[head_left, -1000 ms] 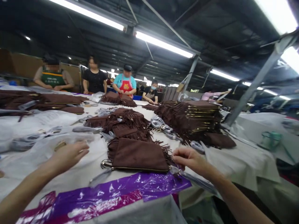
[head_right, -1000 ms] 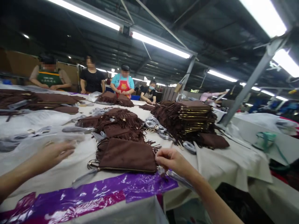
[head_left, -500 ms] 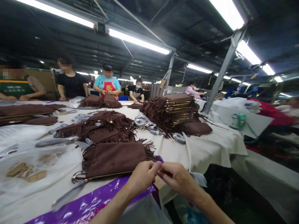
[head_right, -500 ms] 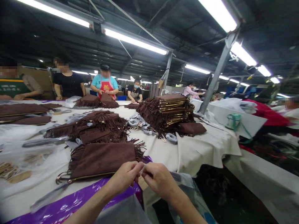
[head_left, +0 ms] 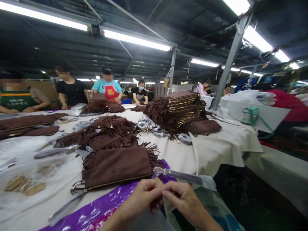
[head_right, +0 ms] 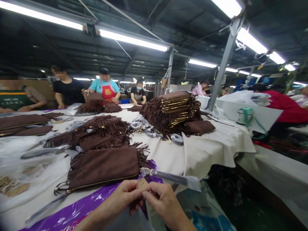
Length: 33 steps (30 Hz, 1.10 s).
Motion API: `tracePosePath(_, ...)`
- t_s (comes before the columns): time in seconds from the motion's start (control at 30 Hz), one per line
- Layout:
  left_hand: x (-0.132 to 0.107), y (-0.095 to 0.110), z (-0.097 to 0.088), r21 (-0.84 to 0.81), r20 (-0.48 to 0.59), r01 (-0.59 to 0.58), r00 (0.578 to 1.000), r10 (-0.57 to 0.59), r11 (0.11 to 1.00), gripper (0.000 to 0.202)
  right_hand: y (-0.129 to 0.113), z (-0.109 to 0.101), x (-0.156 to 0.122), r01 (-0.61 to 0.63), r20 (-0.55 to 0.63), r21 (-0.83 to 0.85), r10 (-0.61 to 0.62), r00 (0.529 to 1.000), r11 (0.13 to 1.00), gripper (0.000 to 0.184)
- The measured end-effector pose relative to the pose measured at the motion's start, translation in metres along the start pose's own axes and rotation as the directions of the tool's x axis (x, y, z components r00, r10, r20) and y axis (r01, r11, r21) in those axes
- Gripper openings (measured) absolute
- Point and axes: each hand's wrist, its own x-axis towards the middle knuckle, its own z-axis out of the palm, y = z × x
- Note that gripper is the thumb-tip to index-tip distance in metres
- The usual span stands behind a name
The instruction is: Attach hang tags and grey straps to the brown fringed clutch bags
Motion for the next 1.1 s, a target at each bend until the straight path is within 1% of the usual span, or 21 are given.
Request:
tracePosePath(0.1, 0.001, 0.008, -0.001, -0.004, 0.040, 0.015, 0.999, -0.015, 1.000, 0.039, 0.003, 0.001, -0.003, -0.065, -0.035, 0.045, 0.067, 0.997, 0.997, 0.022)
tracePosePath(0.2, 0.008, 0.017, -0.003, 0.072, 0.107, 0.049, 0.993, -0.056, 0.996, 0.034, 0.007, 0.000, -0.006, -0.112, -0.054, 0.068, 0.115, 0.992, 0.991, 0.024)
tracePosePath(0.23, 0.011, 0.021, -0.005, 0.130, 0.138, 0.051, 0.988, -0.069, 0.990, 0.031, 0.009, -0.001, -0.008, -0.125, -0.058, 0.078, 0.129, 0.990, 0.989, 0.025)
tracePosePath(0.27, 0.016, 0.025, -0.006, 0.224, 0.158, 0.028, 0.985, -0.065, 0.974, 0.028, 0.012, -0.002, -0.010, -0.138, -0.060, 0.092, 0.144, 0.988, 0.986, 0.025)
tracePosePath(0.3, 0.021, 0.029, -0.008, 0.357, 0.157, -0.024, 0.987, -0.035, 0.934, 0.024, 0.015, -0.003, -0.012, -0.150, -0.063, 0.108, 0.158, 0.985, 0.983, 0.025)
tracePosePath(0.33, 0.028, 0.033, -0.010, 0.521, 0.145, -0.098, 0.989, 0.025, 0.848, 0.020, 0.018, -0.004, -0.014, -0.163, -0.064, 0.125, 0.172, 0.983, 0.979, 0.025)
tracePosePath(0.37, 0.036, 0.036, -0.013, 0.687, 0.136, -0.167, 0.986, 0.100, 0.707, 0.016, 0.023, -0.006, -0.016, -0.177, -0.057, 0.143, 0.187, 0.981, 0.974, 0.025)
tracePosePath(0.4, 0.044, 0.038, -0.015, 0.818, 0.134, -0.207, 0.976, 0.172, 0.537, 0.011, 0.027, -0.007, -0.018, -0.189, -0.044, 0.162, 0.199, 0.979, 0.968, 0.026)
tracePosePath(0.43, 0.054, 0.039, -0.017, 0.895, 0.135, -0.215, 0.965, 0.223, 0.390, 0.006, 0.032, -0.008, -0.020, -0.199, -0.025, 0.180, 0.207, 0.978, 0.963, 0.028)
tracePosePath(0.47, 0.063, 0.038, -0.018, 0.932, 0.140, -0.209, 0.962, 0.236, 0.297, 0.010, 0.036, -0.010, -0.022, -0.210, 0.000, 0.195, 0.214, 0.977, 0.958, 0.029)
tracePosePath(0.5, 0.071, 0.035, -0.020, 0.943, 0.137, -0.197, 0.964, 0.227, 0.269, 0.014, 0.039, -0.010, -0.024, -0.218, 0.023, 0.207, 0.218, 0.976, 0.954, 0.030)
tracePosePath(0.53, 0.080, 0.033, -0.021, 0.940, 0.126, -0.184, 0.970, 0.208, 0.289, 0.015, 0.042, -0.011, -0.025, -0.226, 0.044, 0.214, 0.221, 0.974, 0.950, 0.032)
tracePosePath(0.57, 0.087, 0.029, -0.023, 0.926, 0.110, -0.172, 0.974, 0.197, 0.335, 0.013, 0.044, -0.011, -0.026, -0.230, 0.060, 0.218, 0.222, 0.973, 0.948, 0.033)
tracePosePath(0.63, 0.099, 0.024, -0.026, 0.879, 0.075, -0.162, 0.976, 0.206, 0.448, 0.015, 0.045, -0.010, -0.026, -0.244, 0.081, 0.227, 0.231, 0.970, 0.943, 0.036)
tracePosePath(0.7, 0.106, 0.021, -0.034, 0.796, 0.011, -0.155, 0.970, 0.242, 0.585, 0.019, 0.042, -0.008, -0.022, -0.248, 0.082, 0.254, 0.235, 0.969, 0.935, 0.038)
tracePosePath(0.8, 0.109, 0.023, -0.053, 0.581, -0.155, -0.152, 0.944, 0.291, 0.800, 0.026, 0.036, -0.006, -0.008, -0.212, 0.052, 0.307, 0.206, 0.977, 0.928, 0.040)
tracePosePath(0.87, 0.106, 0.026, -0.069, 0.402, -0.263, -0.166, 0.921, 0.287, 0.900, 0.031, 0.029, -0.005, 0.008, -0.177, 0.017, 0.336, 0.182, 0.983, 0.925, 0.041)
tracePosePath(0.9, 0.102, 0.028, -0.077, 0.318, -0.304, -0.176, 0.912, 0.276, 0.932, 0.032, 0.025, -0.004, 0.017, -0.166, -0.002, 0.349, 0.178, 0.984, 0.922, 0.041)
tracePosePath(0.97, 0.090, 0.029, -0.090, 0.179, -0.353, -0.198, 0.902, 0.250, 0.964, 0.032, 0.018, -0.001, 0.037, -0.132, -0.064, 0.370, 0.166, 0.984, 0.920, 0.042)
tracePosePath(1.03, 0.077, 0.026, -0.099, 0.092, -0.379, -0.218, 0.895, 0.237, 0.972, 0.030, 0.011, 0.005, 0.055, -0.081, -0.138, 0.358, 0.139, 0.981, 0.930, 0.040)
tracePosePath(1.1, 0.065, 0.019, -0.103, -0.007, -0.399, -0.249, 0.889, 0.226, 0.968, 0.028, 0.005, 0.014, 0.070, -0.043, -0.189, 0.302, 0.104, 0.976, 0.952, 0.036)
